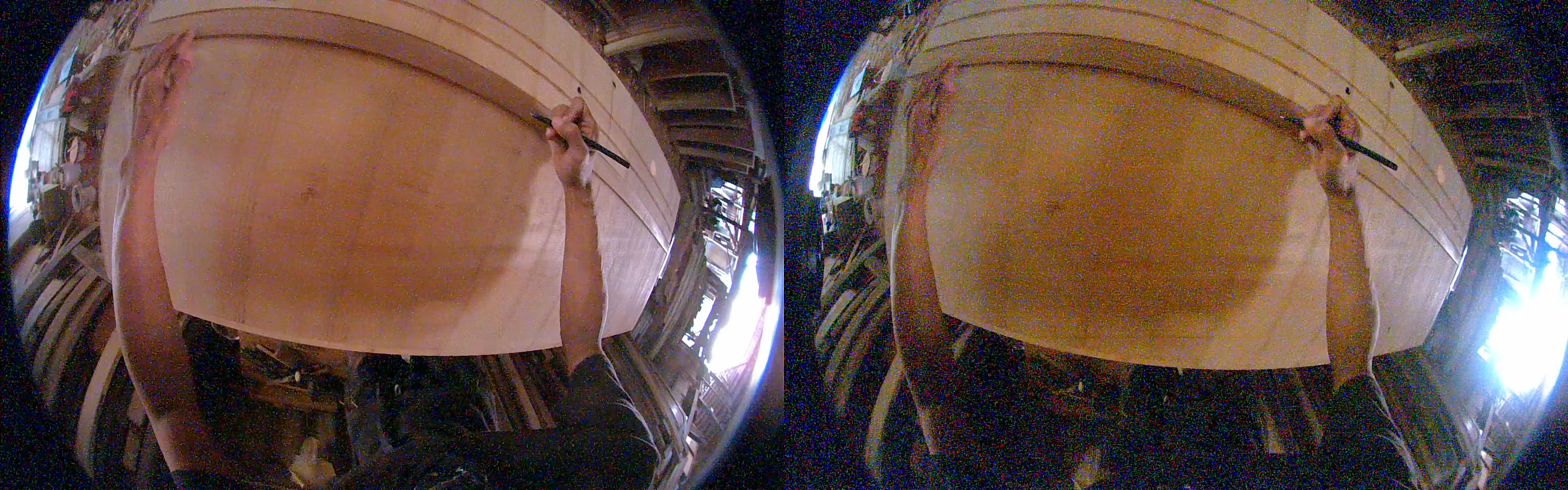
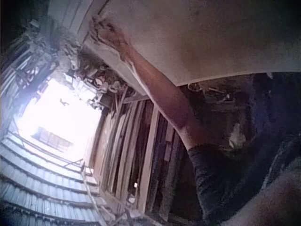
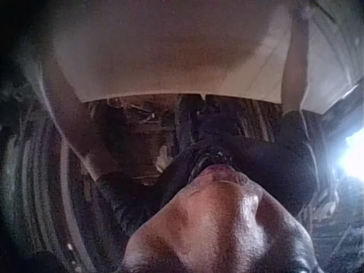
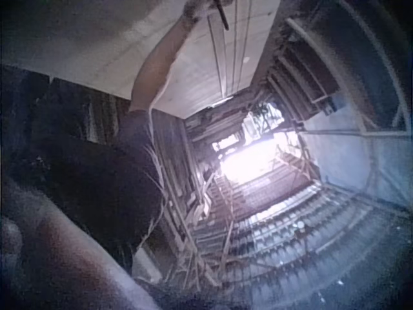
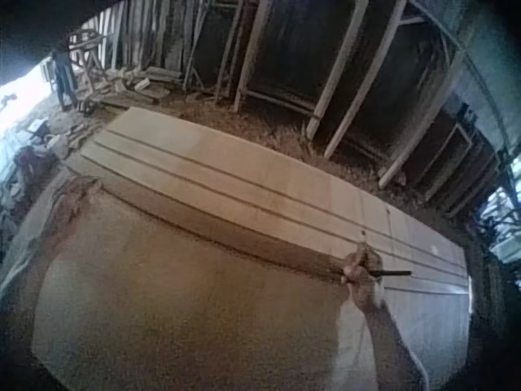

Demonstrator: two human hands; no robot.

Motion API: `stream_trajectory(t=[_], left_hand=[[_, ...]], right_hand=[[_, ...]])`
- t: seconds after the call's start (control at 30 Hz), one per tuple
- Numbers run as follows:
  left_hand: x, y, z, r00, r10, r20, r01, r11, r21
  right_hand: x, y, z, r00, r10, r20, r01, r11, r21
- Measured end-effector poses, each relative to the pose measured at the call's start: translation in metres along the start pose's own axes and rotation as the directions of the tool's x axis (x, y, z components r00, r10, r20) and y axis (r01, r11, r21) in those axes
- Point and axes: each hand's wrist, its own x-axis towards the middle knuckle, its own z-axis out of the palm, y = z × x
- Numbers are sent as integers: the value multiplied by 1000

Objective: The person marks a curved line on a large wooden panel using a pencil and a flexible batten. They then use a hammer to tap a wooden batten into place as a guide and operate a handheld router to cut along the marked curve.

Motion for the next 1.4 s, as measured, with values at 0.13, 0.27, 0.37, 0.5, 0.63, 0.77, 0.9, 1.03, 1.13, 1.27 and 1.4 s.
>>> stream_trajectory(t=[0.13,0.27,0.37,0.5,0.63,0.77,0.9,1.03,1.13,1.27,1.4], left_hand=[[-8,-14,3,994,85,75,-93,990,108],[-2,-17,-10,997,10,74,-14,998,58],[3,2,-20,999,27,44,-30,997,69],[-5,-11,-20,999,-41,7,40,996,80],[-7,-30,2,999,33,-36,-35,998,-56],[-5,-1,-5,1000,-3,-8,2,1000,-17],[-9,18,-27,997,-69,20,69,998,12],[-4,46,-30,988,-150,45,152,987,-54],[-1,58,-36,982,-180,62,184,981,-55],[0,65,-40,972,-224,68,228,972,-59],[-1,60,-36,965,-258,50,261,962,-84]], right_hand=[[3,2,-23,994,107,-22,-105,992,71],[14,-45,54,977,127,-171,-136,990,-39],[26,-41,110,990,-122,-76,102,969,-224],[48,-44,196,989,-134,65,148,916,-374],[50,-24,227,983,-181,-15,179,981,-72],[45,-22,212,950,-304,77,314,921,-230],[44,-13,215,995,-75,62,60,974,218],[41,-13,210,996,-89,6,86,975,205],[42,-17,206,974,-222,45,222,975,-9],[39,-16,212,971,-237,-28,230,962,-145],[40,-13,209,957,-290,16,286,933,-219]])
